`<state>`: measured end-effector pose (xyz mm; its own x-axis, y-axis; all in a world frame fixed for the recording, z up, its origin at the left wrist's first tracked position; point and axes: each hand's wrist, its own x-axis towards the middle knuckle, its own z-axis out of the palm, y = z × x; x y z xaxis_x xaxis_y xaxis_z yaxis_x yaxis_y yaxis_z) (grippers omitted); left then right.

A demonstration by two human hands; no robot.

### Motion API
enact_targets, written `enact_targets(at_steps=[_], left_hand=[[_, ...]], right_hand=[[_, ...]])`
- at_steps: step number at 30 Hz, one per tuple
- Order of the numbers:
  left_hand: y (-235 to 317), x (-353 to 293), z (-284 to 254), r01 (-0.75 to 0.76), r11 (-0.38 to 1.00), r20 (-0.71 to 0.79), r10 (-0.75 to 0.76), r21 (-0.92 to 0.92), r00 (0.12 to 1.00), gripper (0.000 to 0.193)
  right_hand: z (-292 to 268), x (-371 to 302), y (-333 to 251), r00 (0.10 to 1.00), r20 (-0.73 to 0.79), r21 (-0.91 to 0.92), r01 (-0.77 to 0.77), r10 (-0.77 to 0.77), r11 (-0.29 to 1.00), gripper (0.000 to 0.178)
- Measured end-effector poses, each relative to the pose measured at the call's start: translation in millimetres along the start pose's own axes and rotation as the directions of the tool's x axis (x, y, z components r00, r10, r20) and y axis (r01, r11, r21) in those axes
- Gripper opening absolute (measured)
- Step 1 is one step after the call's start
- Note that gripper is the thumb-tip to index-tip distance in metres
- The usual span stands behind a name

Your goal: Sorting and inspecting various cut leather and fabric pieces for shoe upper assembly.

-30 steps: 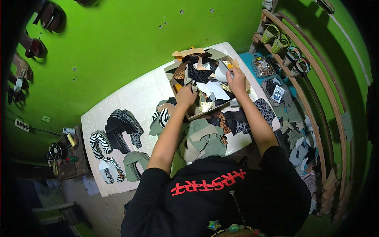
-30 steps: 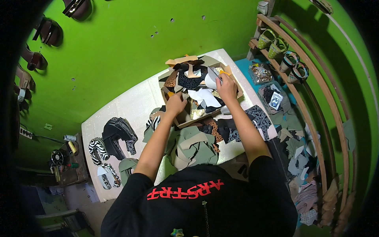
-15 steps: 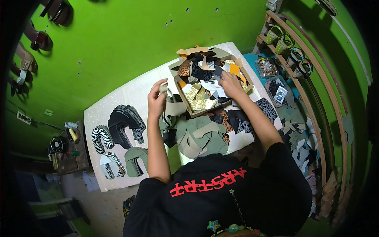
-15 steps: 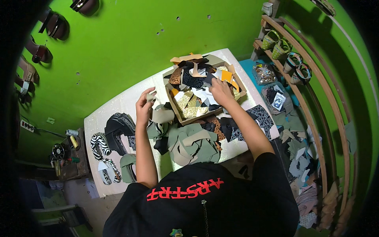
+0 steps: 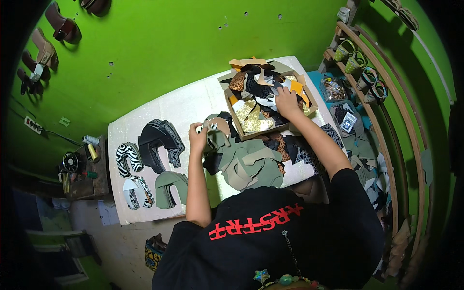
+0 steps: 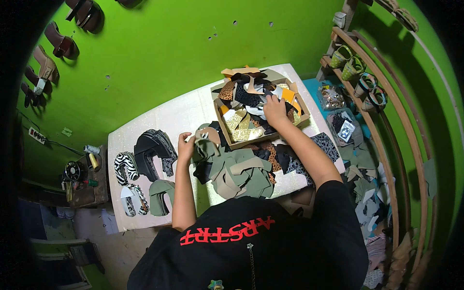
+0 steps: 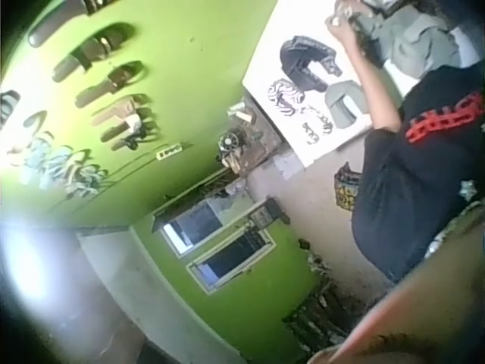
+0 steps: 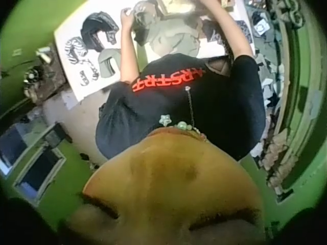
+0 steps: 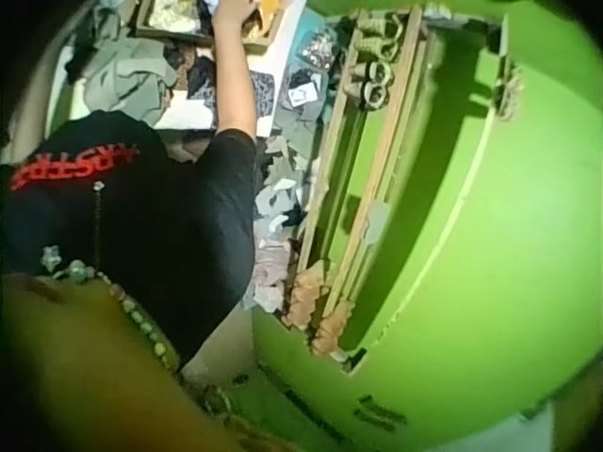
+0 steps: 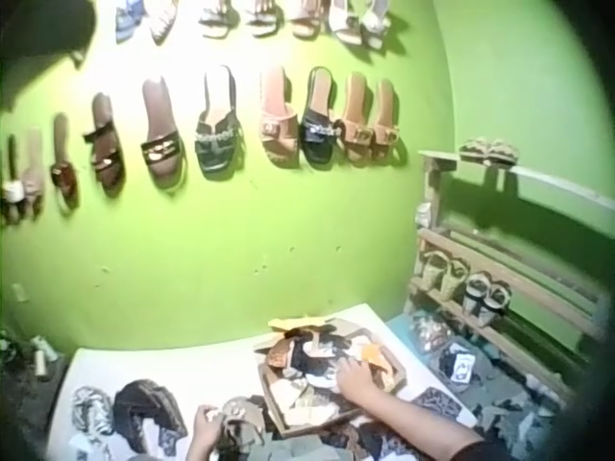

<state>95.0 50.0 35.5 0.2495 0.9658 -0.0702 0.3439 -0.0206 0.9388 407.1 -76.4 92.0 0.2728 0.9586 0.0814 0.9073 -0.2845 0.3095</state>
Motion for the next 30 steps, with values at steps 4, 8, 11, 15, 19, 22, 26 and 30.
enact_targets(at_steps=[4,8,11,15,19,22,26,30], left_hand=[[18,-9,1,0.078,0.985,-0.055,-0.070,0.155,0.996,0.037],[21,-13,6,0.105,0.980,-0.025,-0.102,0.167,0.994,0.038],[30,-23,20,0.029,0.926,-0.135,0.023,0.376,0.991,0.030],[50,-23,49,-0.373,0.858,-0.125,0.438,0.353,0.890,0.021],[87,-25,97,-0.641,0.766,0.224,0.618,0.041,0.754,0.015],[90,-7,129,-0.775,0.626,0.378,0.699,0.086,0.607,0.016],[81,10,166,-0.802,0.476,0.570,0.568,0.361,0.594,0.018],[88,9,189,-0.805,0.315,0.627,0.507,0.504,0.591,0.037]], right_hand=[[-14,-3,36,0.996,0.086,0.348,-0.058,0.030,0.936,0.028],[-11,-6,56,0.995,-0.033,0.518,-0.064,0.094,0.853,0.028],[-6,-4,67,0.990,-0.070,0.650,-0.048,0.123,0.759,0.028],[-9,-7,70,0.980,-0.082,0.813,-0.039,0.182,0.581,0.027],[-17,-12,68,0.973,-0.097,0.863,-0.022,0.209,0.504,0.026],[-19,-13,65,0.936,-0.214,0.859,0.043,0.281,0.510,0.025],[-26,-17,63,0.901,-0.219,0.893,0.030,0.376,0.449,0.024],[-17,-24,72,0.842,-0.252,0.917,0.049,0.478,0.396,0.022]])
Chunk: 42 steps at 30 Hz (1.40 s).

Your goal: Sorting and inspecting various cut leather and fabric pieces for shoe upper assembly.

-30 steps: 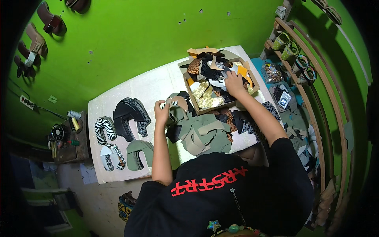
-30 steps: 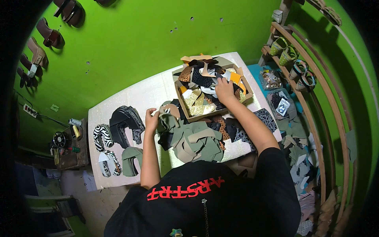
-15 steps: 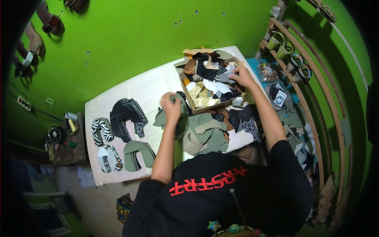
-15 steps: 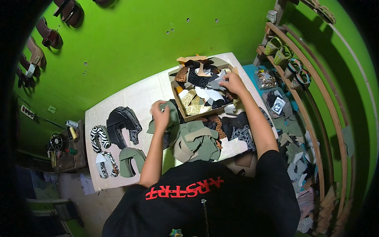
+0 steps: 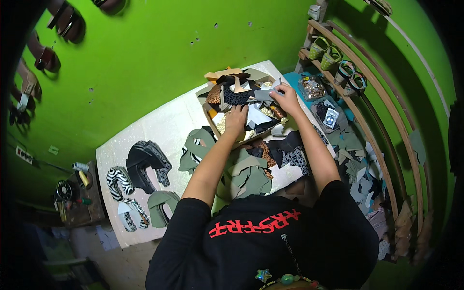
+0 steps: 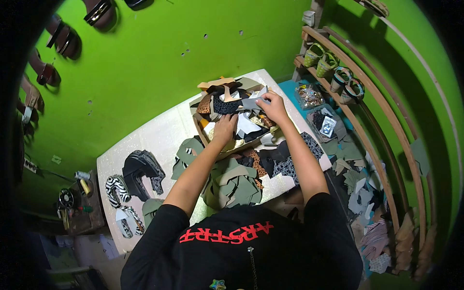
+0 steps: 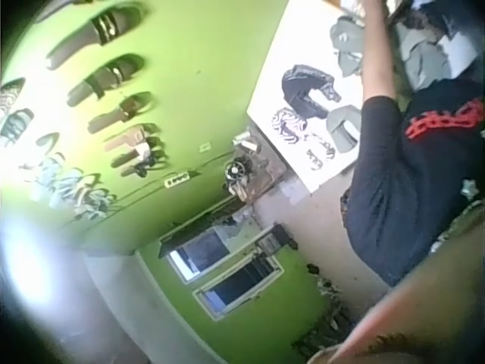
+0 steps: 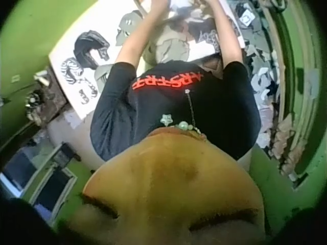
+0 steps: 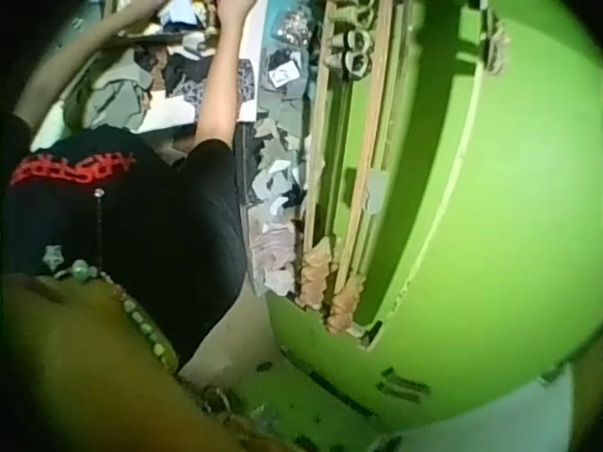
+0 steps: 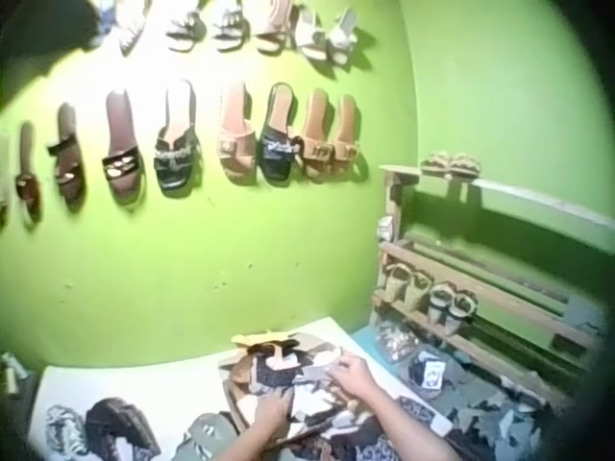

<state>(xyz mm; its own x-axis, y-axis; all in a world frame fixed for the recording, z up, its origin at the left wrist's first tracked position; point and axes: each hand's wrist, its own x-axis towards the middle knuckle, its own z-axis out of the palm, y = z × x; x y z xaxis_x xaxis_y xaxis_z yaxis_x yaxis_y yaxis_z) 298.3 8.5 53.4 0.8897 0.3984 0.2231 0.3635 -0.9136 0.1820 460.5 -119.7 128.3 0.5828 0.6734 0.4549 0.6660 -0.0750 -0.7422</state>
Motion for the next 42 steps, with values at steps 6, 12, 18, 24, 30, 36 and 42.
enact_targets(at_steps=[6,12,18,24,30,36,42], left_hand=[[-1,6,1,-0.010,0.996,0.083,0.003,0.083,0.997,0.037],[-10,2,-9,-0.136,0.986,0.008,0.136,0.092,0.991,0.018],[-34,-6,-38,0.001,0.864,0.160,0.092,-0.504,0.983,0.020],[-57,-22,-59,0.296,0.629,0.260,-0.151,-0.719,0.954,0.026],[-49,-40,-87,0.452,-0.012,0.446,-0.190,-0.892,0.875,0.036],[-42,-62,-95,0.387,0.013,0.365,-0.302,-0.922,0.881,0.055],[-42,-82,-94,0.368,0.074,0.335,-0.279,-0.927,0.900,0.036]], right_hand=[[-2,-4,15,0.998,-0.046,0.033,-0.039,0.041,0.999,0.022],[3,-4,29,0.991,-0.112,0.039,-0.067,0.071,0.997,0.022],[12,-6,30,0.992,-0.106,0.068,-0.063,0.070,0.996,0.023],[23,-11,19,0.996,-0.046,0.105,-0.067,0.073,0.992,0.022],[36,-13,-8,0.984,0.157,0.169,-0.109,0.082,0.980,0.018],[41,-10,-26,0.975,0.219,0.263,-0.092,0.034,0.960,0.014],[49,-23,-56,0.979,0.192,0.617,-0.180,0.075,0.766,0.053]])
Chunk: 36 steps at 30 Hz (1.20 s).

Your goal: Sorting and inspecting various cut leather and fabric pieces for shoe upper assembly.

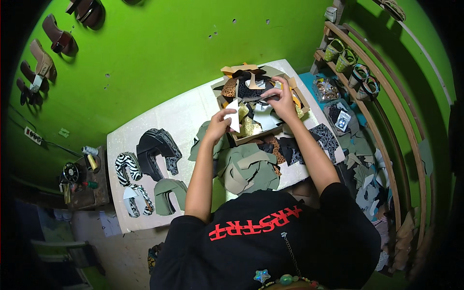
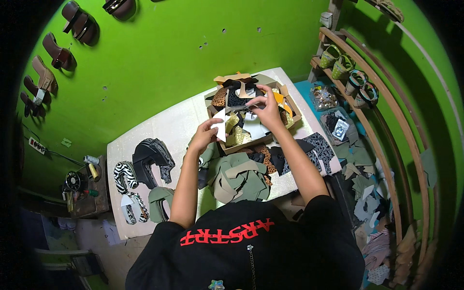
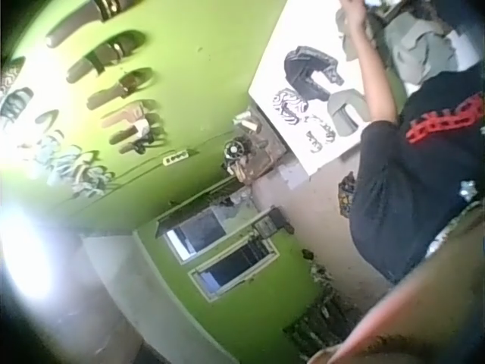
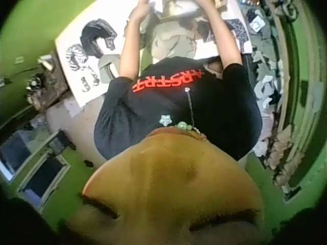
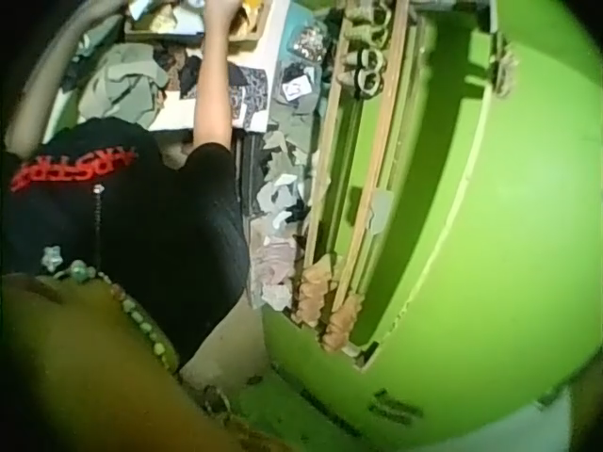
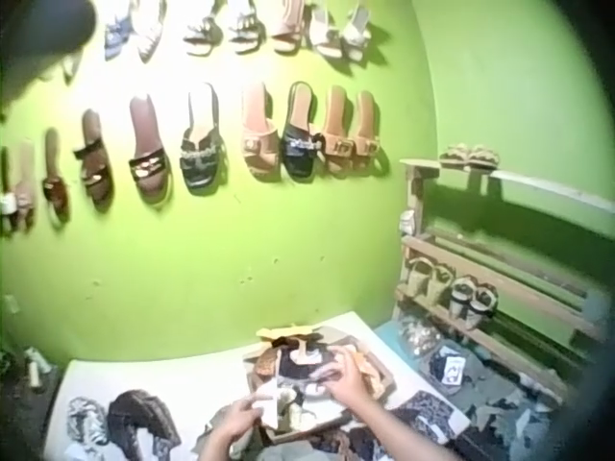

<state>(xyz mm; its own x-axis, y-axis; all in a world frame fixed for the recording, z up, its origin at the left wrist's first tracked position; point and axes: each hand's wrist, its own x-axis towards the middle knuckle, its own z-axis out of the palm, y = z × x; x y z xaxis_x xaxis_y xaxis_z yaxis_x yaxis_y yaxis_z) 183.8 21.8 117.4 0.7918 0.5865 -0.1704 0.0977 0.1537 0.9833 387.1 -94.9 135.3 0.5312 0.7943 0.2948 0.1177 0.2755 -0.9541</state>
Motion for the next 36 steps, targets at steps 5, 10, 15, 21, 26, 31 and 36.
enact_targets(at_steps=[5,10,15,21,26,31,36], left_hand=[[3,-11,12,0.115,0.991,0.023,-0.113,-0.072,0.993,0.036],[7,-16,18,0.004,1.000,-0.121,-0.007,-0.026,0.993,0.031],[-9,-15,7,-0.079,0.996,-0.226,0.069,-0.035,0.972,0.022],[-18,-16,7,-0.139,0.989,-0.378,0.148,0.052,0.914,0.020],[-27,-19,-13,-0.161,0.979,-0.582,0.059,-0.126,0.811,0.019],[-40,-30,-35,-0.056,0.998,-0.547,0.060,0.024,0.835,0.017],[-40,-36,-12,-0.049,0.984,-0.386,-0.022,-0.171,0.922,0.018]], right_hand=[[20,-13,-4,0.902,0.065,-0.342,0.422,-0.427,0.840,0.015],[35,-25,-2,0.905,0.120,-0.330,0.424,-0.408,0.843,0.013],[43,-35,-5,0.958,0.105,-0.298,0.287,-0.267,0.911,0.014],[45,-33,7,0.938,0.153,-0.278,0.342,-0.311,0.897,0.010],[47,-35,12,0.954,0.086,-0.279,0.299,-0.286,0.912,0.009],[49,-36,12,0.932,0.042,-0.370,0.349,-0.360,0.861,0.010],[87,-46,14,0.887,0.110,-0.335,0.457,-0.448,0.824,0.010]])
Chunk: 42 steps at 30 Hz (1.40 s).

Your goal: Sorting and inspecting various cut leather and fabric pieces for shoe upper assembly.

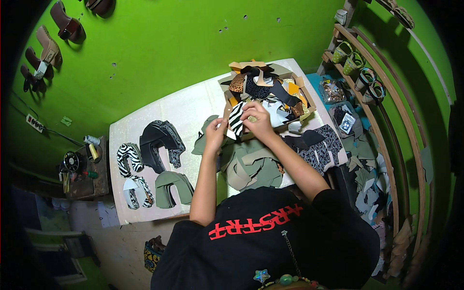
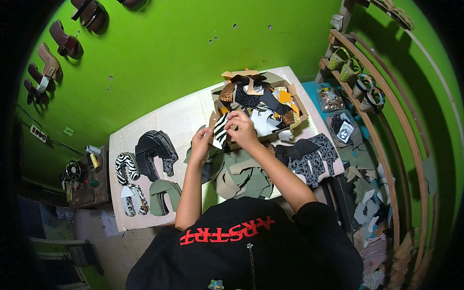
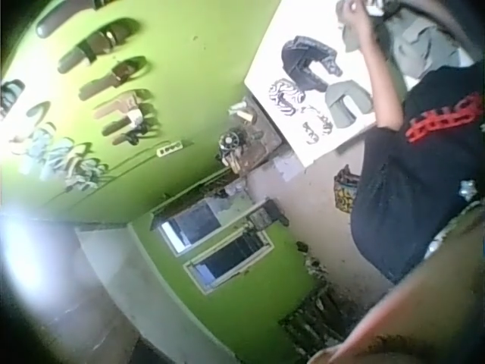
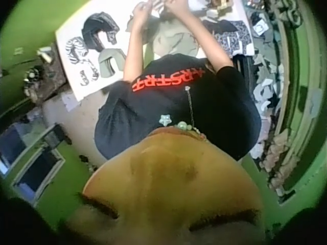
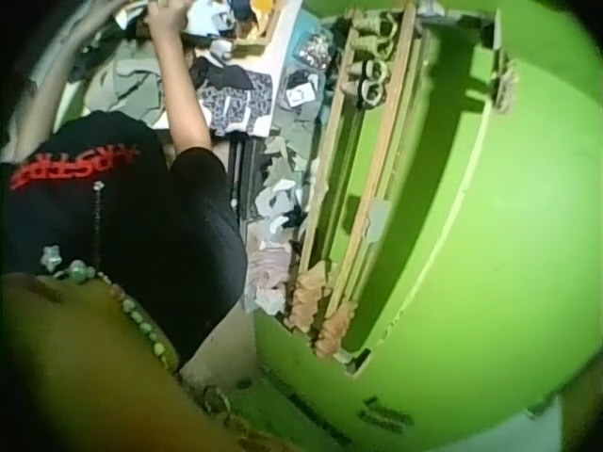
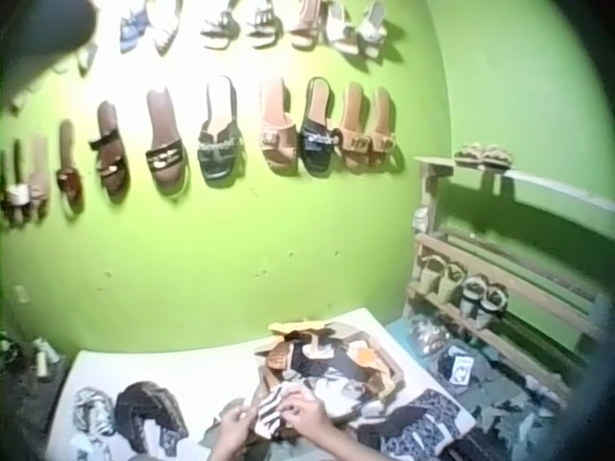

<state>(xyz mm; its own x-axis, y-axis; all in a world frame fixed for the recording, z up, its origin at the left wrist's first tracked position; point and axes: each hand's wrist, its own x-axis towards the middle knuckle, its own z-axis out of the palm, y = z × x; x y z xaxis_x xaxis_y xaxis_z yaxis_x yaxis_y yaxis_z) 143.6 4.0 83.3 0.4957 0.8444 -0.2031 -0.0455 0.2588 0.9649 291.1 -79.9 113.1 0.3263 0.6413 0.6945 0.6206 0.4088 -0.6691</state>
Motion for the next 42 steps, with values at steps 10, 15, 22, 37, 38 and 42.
enact_targets(at_steps=[10,15,22,37,38,42], left_hand=[[-12,9,-36,-0.016,0.998,-0.035,0.014,-0.058,0.999,0.027],[-17,23,-56,0.022,0.999,-0.186,-0.027,-0.025,0.982,0.028],[-17,45,-44,0.104,0.994,-0.218,-0.098,0.015,0.971,0.028],[-35,51,-30,0.194,0.816,-0.368,0.024,0.544,0.929,0.058],[-33,52,-29,0.205,0.827,-0.370,0.004,0.523,0.929,0.057],[-34,55,-28,0.186,0.864,-0.358,-0.008,0.467,0.934,0.055]], right_hand=[[-3,-12,10,0.954,0.235,-0.050,-0.179,0.186,0.983,0.013],[-39,-6,42,0.932,0.136,-0.223,-0.302,0.336,0.927,0.009],[-52,3,61,0.939,0.088,-0.432,-0.264,0.331,0.863,0.012],[62,40,138,0.321,-0.203,0.316,-0.873,0.925,0.372,0.045],[66,41,149,0.280,-0.316,0.323,-0.866,0.906,0.381,0.044],[81,39,202,0.125,-0.297,0.482,-0.836,0.947,0.262,0.042]])
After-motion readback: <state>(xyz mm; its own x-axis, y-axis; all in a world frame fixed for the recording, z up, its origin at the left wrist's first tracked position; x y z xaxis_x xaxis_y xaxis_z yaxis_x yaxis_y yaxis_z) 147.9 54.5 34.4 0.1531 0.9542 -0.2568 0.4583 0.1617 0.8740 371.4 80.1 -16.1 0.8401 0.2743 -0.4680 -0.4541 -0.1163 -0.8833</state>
